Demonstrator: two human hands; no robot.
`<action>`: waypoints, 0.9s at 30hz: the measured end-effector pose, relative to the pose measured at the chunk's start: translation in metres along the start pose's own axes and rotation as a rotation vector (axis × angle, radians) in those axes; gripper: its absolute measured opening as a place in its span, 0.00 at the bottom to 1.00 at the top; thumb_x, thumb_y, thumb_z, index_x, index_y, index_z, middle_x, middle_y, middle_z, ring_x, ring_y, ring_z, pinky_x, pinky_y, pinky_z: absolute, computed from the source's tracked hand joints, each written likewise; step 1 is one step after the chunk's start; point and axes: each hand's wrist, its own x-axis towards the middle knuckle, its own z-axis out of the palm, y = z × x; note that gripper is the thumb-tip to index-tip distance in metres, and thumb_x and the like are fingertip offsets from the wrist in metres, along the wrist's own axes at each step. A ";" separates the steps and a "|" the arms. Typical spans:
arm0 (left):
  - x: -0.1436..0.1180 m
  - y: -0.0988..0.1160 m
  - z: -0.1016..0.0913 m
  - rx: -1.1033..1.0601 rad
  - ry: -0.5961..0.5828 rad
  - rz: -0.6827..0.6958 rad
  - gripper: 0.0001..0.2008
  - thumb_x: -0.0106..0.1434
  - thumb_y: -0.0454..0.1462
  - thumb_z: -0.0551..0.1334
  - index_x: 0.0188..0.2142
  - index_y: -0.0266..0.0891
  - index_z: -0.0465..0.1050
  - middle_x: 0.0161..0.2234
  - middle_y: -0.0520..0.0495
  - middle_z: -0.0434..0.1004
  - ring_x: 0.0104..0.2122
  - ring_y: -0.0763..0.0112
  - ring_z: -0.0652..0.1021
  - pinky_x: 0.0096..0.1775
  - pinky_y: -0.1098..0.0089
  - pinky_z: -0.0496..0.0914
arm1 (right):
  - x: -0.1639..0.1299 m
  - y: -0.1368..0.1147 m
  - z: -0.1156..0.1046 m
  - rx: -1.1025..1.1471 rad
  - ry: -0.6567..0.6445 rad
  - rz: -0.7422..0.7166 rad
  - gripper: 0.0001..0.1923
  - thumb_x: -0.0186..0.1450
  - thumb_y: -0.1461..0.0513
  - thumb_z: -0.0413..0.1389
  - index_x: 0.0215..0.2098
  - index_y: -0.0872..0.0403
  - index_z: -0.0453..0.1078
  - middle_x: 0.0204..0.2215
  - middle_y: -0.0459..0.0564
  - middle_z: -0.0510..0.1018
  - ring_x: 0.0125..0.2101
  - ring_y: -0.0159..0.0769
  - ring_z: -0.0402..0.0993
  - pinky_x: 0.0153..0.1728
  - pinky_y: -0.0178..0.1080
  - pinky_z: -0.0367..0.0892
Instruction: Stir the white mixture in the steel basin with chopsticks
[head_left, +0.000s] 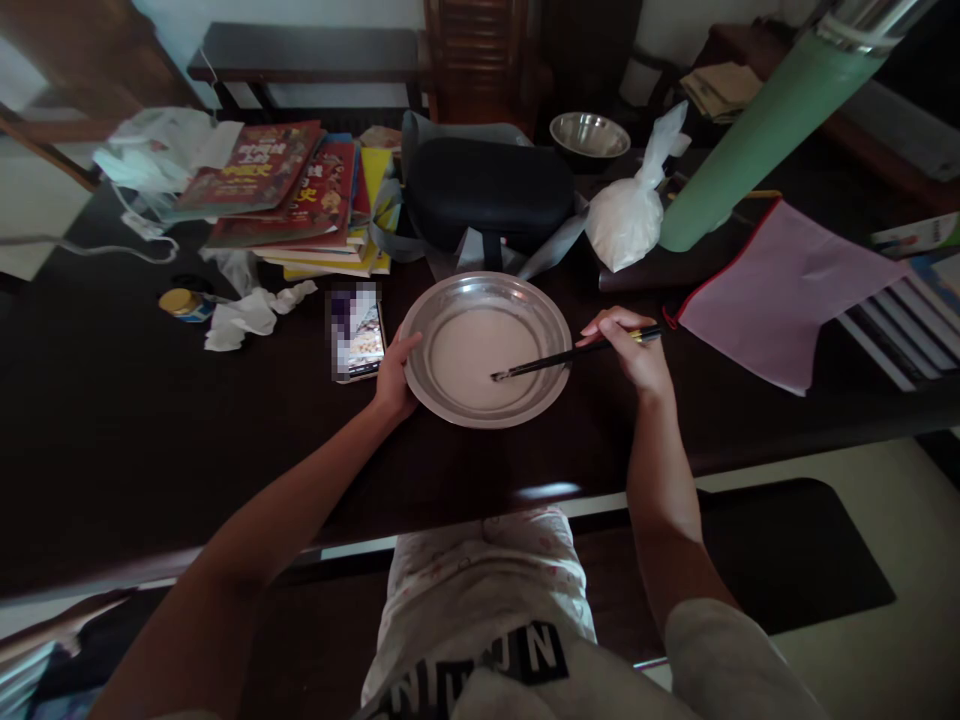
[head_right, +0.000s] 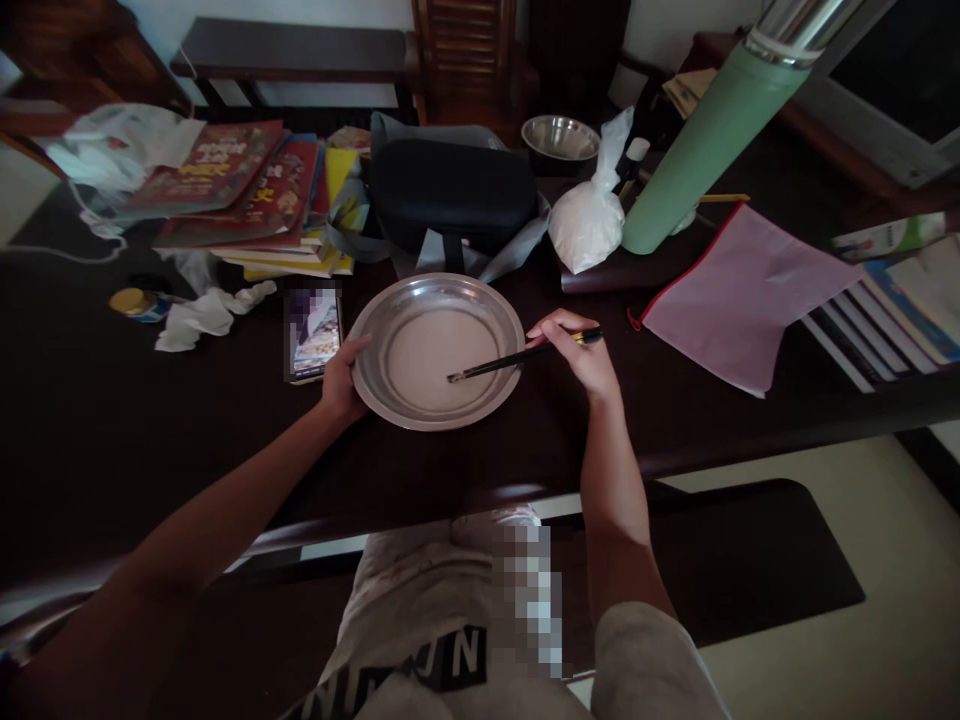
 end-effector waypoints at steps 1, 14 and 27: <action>0.000 0.000 0.000 -0.001 -0.001 0.002 0.12 0.50 0.40 0.67 0.34 0.40 0.74 0.37 0.45 0.82 0.49 0.51 0.80 0.50 0.59 0.77 | 0.000 0.000 0.001 -0.003 -0.048 -0.003 0.15 0.66 0.48 0.60 0.30 0.47 0.80 0.26 0.44 0.82 0.30 0.35 0.81 0.37 0.40 0.74; 0.001 -0.001 -0.002 -0.011 -0.013 -0.012 0.15 0.52 0.40 0.66 0.39 0.40 0.75 0.41 0.44 0.83 0.49 0.52 0.80 0.50 0.58 0.77 | 0.001 0.000 0.002 -0.043 -0.109 -0.020 0.14 0.65 0.48 0.61 0.31 0.47 0.81 0.29 0.45 0.84 0.33 0.36 0.81 0.40 0.41 0.75; 0.000 0.001 0.000 -0.039 0.022 -0.032 0.09 0.53 0.37 0.65 0.35 0.39 0.74 0.36 0.46 0.83 0.46 0.54 0.81 0.50 0.61 0.77 | 0.001 -0.002 0.003 -0.064 -0.094 -0.032 0.13 0.64 0.48 0.61 0.31 0.47 0.82 0.30 0.45 0.84 0.35 0.35 0.81 0.40 0.40 0.74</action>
